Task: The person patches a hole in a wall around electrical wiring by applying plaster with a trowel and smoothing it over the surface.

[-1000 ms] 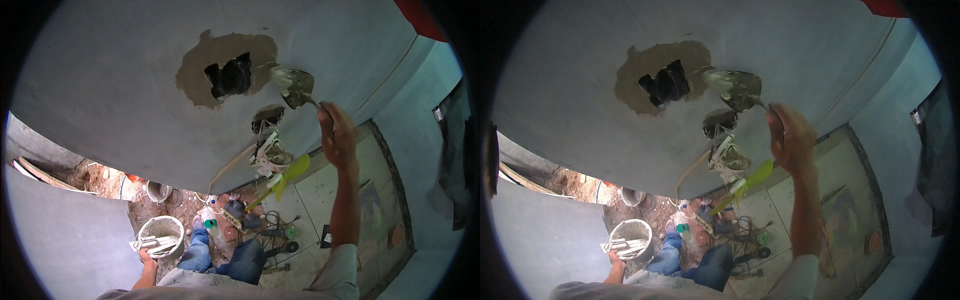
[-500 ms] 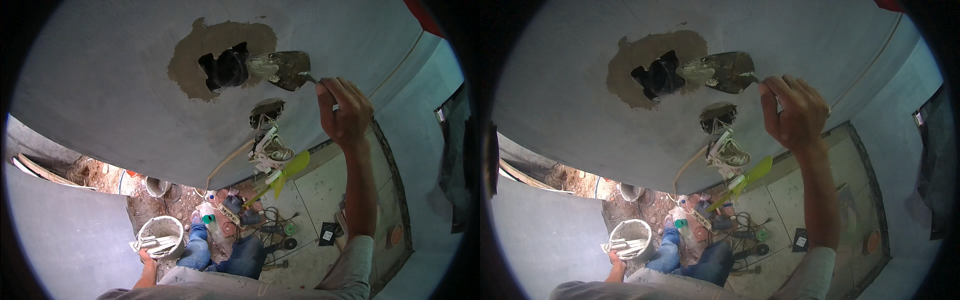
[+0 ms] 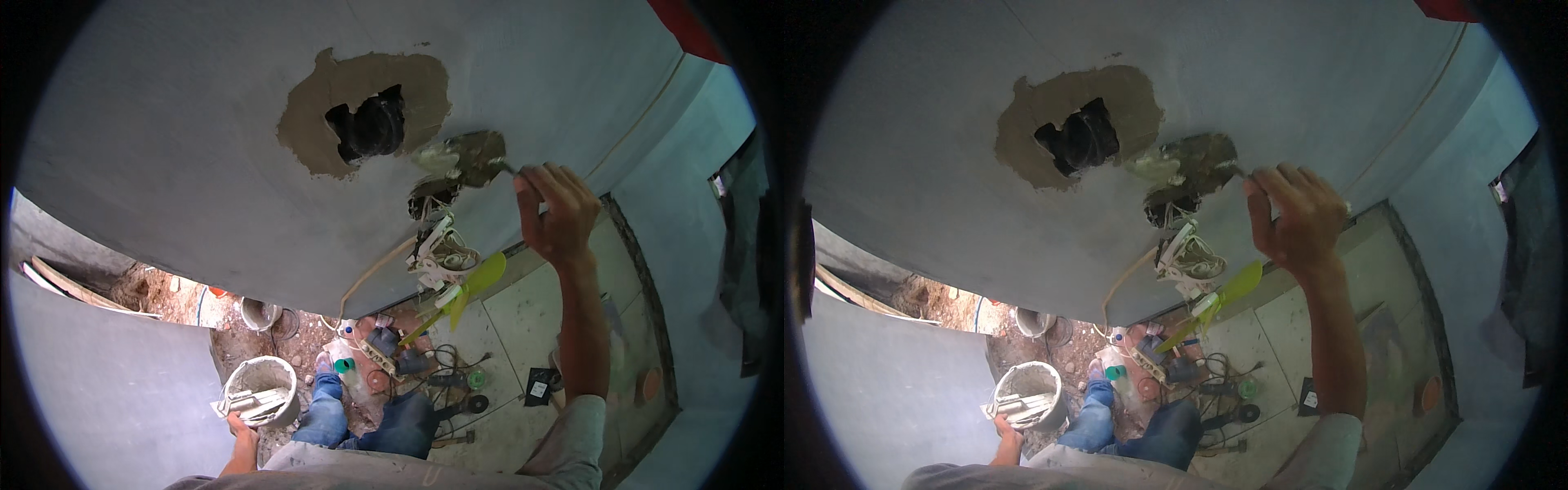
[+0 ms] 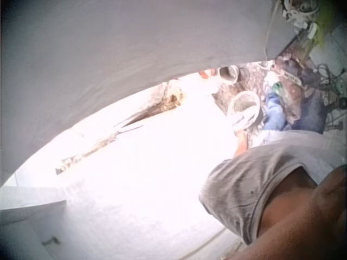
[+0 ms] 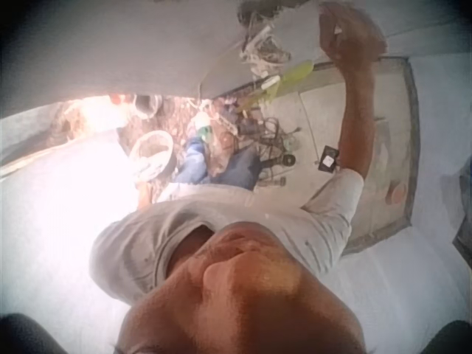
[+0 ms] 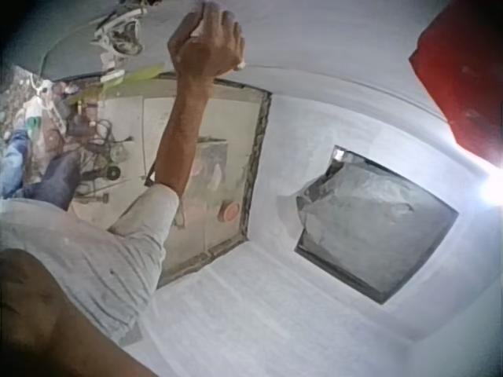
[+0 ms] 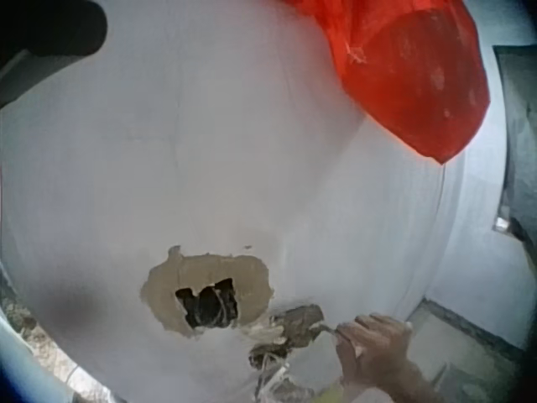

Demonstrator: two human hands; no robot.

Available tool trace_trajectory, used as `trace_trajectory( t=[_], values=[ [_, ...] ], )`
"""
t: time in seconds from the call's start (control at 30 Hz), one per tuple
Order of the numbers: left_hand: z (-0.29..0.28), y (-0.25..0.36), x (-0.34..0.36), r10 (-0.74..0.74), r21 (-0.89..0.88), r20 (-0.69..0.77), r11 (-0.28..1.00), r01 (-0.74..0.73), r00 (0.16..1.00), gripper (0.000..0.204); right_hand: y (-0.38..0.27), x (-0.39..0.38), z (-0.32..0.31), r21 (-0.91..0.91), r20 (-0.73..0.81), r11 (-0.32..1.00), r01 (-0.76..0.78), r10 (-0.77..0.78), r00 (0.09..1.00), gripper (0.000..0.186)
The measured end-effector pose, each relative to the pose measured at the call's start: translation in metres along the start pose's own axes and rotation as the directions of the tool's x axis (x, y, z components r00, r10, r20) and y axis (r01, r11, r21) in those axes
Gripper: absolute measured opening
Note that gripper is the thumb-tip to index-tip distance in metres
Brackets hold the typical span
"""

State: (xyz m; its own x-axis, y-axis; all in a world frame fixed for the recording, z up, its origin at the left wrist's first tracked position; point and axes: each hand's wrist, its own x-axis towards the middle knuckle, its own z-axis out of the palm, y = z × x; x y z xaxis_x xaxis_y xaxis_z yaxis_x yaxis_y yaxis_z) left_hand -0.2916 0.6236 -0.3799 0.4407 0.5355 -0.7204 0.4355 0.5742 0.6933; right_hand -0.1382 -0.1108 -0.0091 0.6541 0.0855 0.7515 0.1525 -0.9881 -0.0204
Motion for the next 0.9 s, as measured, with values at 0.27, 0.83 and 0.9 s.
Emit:
trace_trajectory(
  t=[0.27,0.83,0.9],
  values=[
    [-0.028,-0.001,0.018,-0.001,-0.06,0.017,0.998,0.002,1.0,0.062,-0.002,0.045,0.009,-0.048,-0.211,0.994,0.1,-0.108,0.972,0.008],
    [-0.016,-0.005,0.012,0.005,-0.018,-0.009,1.0,-0.005,1.0,0.059,0.016,-0.022,0.03,-0.083,-0.092,0.996,0.028,-0.036,0.995,0.007],
    [-0.022,0.0,0.016,-0.018,-0.043,0.075,0.999,0.021,0.997,0.061,0.012,-0.02,0.02,-0.082,-0.128,0.995,0.051,-0.062,0.99,0.007]
  ],
)
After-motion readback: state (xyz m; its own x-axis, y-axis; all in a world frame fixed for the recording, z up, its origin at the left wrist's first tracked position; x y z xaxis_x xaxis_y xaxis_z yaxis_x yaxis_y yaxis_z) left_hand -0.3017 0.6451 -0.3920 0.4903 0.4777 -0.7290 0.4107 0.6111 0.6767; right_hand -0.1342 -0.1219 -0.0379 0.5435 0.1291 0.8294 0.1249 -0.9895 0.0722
